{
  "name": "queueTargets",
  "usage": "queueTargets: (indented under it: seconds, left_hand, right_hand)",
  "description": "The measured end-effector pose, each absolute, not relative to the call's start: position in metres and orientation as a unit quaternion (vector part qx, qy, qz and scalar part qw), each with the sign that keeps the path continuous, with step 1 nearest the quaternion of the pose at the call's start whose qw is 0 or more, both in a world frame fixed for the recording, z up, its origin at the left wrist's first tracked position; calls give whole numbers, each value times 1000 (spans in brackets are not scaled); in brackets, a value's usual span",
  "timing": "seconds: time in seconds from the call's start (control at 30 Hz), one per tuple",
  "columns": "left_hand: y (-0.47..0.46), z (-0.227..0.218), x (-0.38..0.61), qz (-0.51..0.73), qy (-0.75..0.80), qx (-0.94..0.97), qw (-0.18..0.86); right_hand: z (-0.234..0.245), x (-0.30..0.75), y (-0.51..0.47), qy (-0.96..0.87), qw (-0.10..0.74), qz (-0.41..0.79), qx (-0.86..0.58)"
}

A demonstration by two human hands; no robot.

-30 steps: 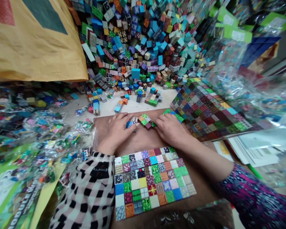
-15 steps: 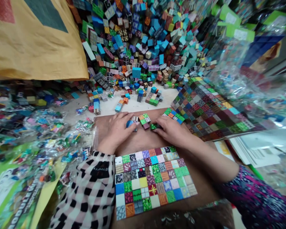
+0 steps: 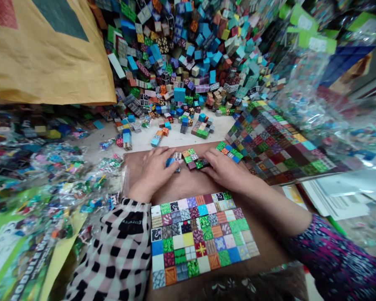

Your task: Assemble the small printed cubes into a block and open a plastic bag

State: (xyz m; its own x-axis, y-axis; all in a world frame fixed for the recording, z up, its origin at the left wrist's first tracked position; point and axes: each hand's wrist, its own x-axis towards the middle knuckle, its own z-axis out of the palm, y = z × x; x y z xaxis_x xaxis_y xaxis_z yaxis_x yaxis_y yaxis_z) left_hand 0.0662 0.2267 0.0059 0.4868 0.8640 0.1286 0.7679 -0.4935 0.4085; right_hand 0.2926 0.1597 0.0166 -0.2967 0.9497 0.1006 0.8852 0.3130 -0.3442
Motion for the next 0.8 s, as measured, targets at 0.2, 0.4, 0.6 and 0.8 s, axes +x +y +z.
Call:
queueTargets:
  seconds: [0.2,0.4,0.6,0.8]
  left_hand:
    - [227,6,66,164,487,844,154]
    - [227,5,66,173,485,843,158]
    - [227,4,66,171,481,844,163]
    - [228,3,66,171,485,843,159]
  right_hand:
    - [15,296,165,-800,157,121,-567]
    - [13,295,169,-797,160,131,-568]
    - [15,294,170,-799,165,141,-562]
    - [19,296,172,-804,151,163,-552]
